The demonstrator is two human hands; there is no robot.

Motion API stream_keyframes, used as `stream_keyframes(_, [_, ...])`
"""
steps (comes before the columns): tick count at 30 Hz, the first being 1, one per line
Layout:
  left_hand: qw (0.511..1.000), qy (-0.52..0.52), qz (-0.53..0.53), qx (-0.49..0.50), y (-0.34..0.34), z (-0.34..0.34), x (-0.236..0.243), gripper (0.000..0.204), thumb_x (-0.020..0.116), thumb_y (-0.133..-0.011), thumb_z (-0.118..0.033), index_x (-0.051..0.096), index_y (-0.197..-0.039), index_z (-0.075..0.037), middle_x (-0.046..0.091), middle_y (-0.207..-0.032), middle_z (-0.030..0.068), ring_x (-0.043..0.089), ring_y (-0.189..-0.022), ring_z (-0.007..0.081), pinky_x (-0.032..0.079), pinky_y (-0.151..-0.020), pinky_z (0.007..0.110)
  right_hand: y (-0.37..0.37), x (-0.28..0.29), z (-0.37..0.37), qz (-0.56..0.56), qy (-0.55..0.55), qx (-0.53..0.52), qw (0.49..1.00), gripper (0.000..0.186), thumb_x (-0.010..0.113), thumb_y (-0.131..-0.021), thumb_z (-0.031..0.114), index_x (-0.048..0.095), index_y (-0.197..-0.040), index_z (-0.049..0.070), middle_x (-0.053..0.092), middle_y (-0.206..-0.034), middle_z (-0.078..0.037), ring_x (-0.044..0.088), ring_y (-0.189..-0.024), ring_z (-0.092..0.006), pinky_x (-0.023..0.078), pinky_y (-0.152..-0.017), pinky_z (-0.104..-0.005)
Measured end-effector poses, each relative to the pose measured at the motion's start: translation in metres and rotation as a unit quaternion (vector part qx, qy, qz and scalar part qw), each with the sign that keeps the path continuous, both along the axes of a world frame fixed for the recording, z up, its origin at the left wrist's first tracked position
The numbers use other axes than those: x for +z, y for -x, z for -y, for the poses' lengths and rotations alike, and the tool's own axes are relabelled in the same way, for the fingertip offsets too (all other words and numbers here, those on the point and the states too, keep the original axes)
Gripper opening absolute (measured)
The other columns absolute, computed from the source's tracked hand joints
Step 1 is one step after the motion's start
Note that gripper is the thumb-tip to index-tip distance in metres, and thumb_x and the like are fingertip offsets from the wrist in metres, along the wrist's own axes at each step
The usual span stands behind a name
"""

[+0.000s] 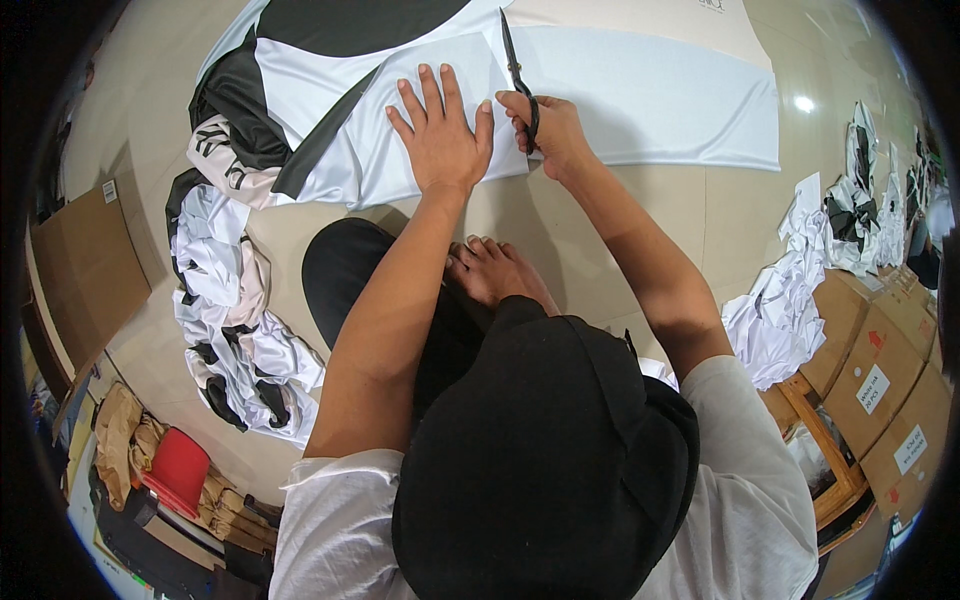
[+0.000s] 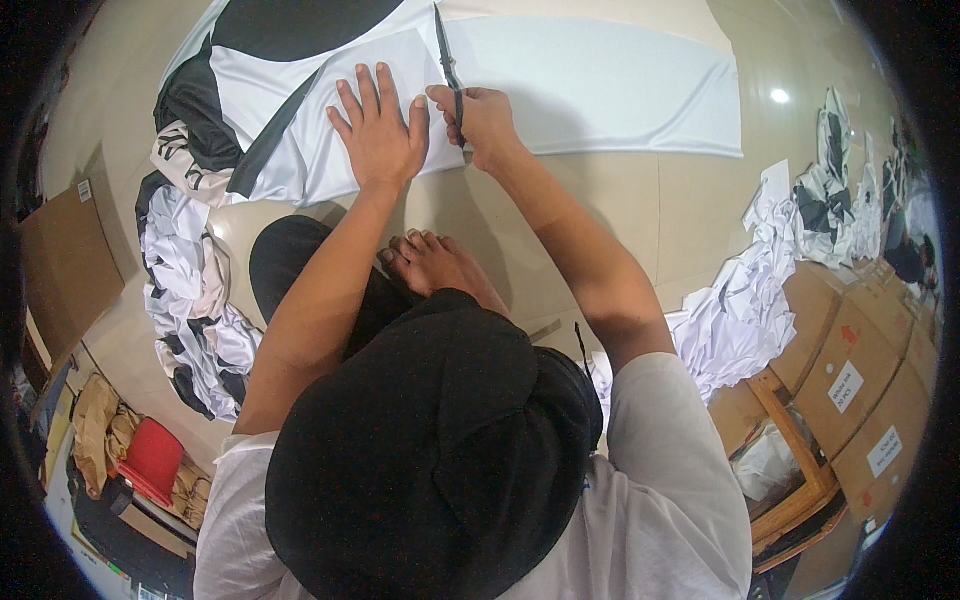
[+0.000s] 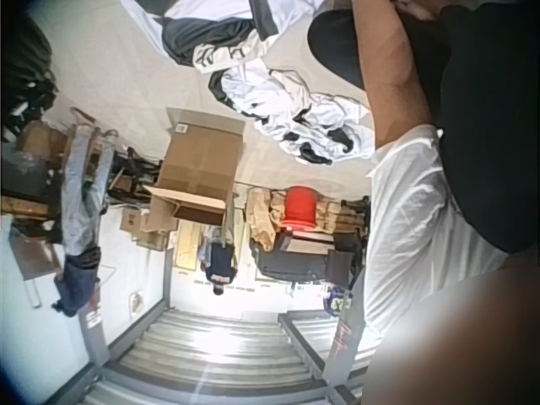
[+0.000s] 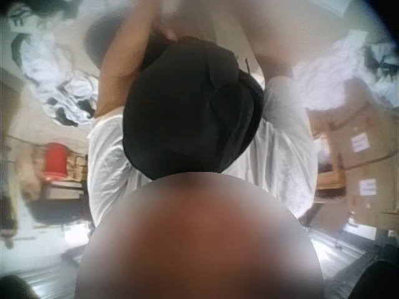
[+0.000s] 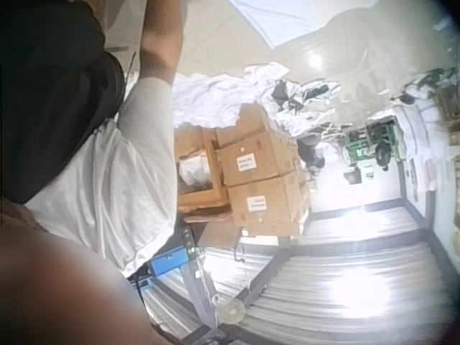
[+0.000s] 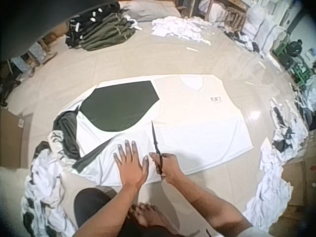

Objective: The person sits on the floor and uses scissors to cut a white t-shirt along a paper template. They smooth the fabric, align the template, and cut around the edges to create a shaped piece.

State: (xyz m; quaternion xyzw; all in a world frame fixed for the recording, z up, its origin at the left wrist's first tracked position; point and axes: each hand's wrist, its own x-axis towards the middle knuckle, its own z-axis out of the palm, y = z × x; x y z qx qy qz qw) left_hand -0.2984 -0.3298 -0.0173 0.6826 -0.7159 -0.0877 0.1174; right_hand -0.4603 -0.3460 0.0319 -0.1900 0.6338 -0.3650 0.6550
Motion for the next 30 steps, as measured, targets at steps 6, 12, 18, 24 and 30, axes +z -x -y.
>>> stream_keyframes(6, [1.000,-0.003,0.005,0.001,0.000,0.000,0.001,0.080,0.035,-0.111,-0.059,0.026,-0.172,-0.008,0.019,-0.180,0.0208,0.007,-0.166,0.0487,0.003,-0.130,0.068,0.002,-0.002,-0.001,-0.004,0.001,0.008,1.000,0.036,0.091,-0.085,0.030,0.065,-0.080,0.005,0.060,-0.068,-0.002,0.054,-0.053,-0.0113,0.043,-0.049,-0.0279])
stream_keyframes(12, [1.000,0.003,0.004,0.004,0.002,0.001,-0.001,0.081,0.040,-0.109,-0.058,0.028,-0.172,-0.010,0.021,-0.180,0.0181,0.007,-0.166,0.0477,0.004,-0.130,0.068,0.007,-0.003,-0.002,-0.006,0.007,0.035,0.999,0.039,0.090,-0.086,0.035,0.066,-0.083,0.005,0.060,-0.068,-0.001,0.055,-0.053,-0.0114,0.043,-0.050,-0.0279])
stream_keyframes(18, [1.000,0.018,-0.007,0.003,-0.001,0.003,-0.002,0.079,0.048,-0.106,-0.053,0.033,-0.169,-0.008,0.027,-0.176,0.0205,0.013,-0.164,0.0484,0.007,-0.130,0.069,0.031,0.025,-0.023,-0.037,-0.020,0.073,0.996,0.046,0.088,-0.087,0.041,0.068,-0.083,0.000,0.059,-0.064,-0.003,0.057,-0.052,-0.0147,0.044,-0.050,-0.0325])
stream_keyframes(24, [0.993,0.056,-0.085,-0.065,-0.042,0.050,0.017,0.073,0.071,-0.090,-0.035,0.053,-0.154,-0.005,0.047,-0.157,0.0243,0.031,-0.155,0.0495,0.022,-0.125,0.073,0.089,0.020,-0.063,-0.467,0.088,-0.008,0.880,0.060,0.088,-0.087,0.044,0.068,-0.100,-0.011,0.068,-0.083,-0.017,0.068,-0.082,-0.0339,0.053,-0.077,-0.0478])
stream_keyframes(30, [0.993,-0.118,0.008,-0.014,-0.119,0.087,0.035,0.098,0.068,-0.095,-0.064,0.028,-0.173,-0.019,0.015,-0.179,0.0225,0.009,-0.162,0.0571,0.015,-0.122,0.081,0.159,-0.037,-0.043,-0.685,0.205,-0.119,0.689,0.079,0.086,-0.089,0.043,0.055,-0.128,-0.018,0.061,-0.125,-0.036,0.056,-0.122,-0.0527,0.042,-0.107,-0.0583])
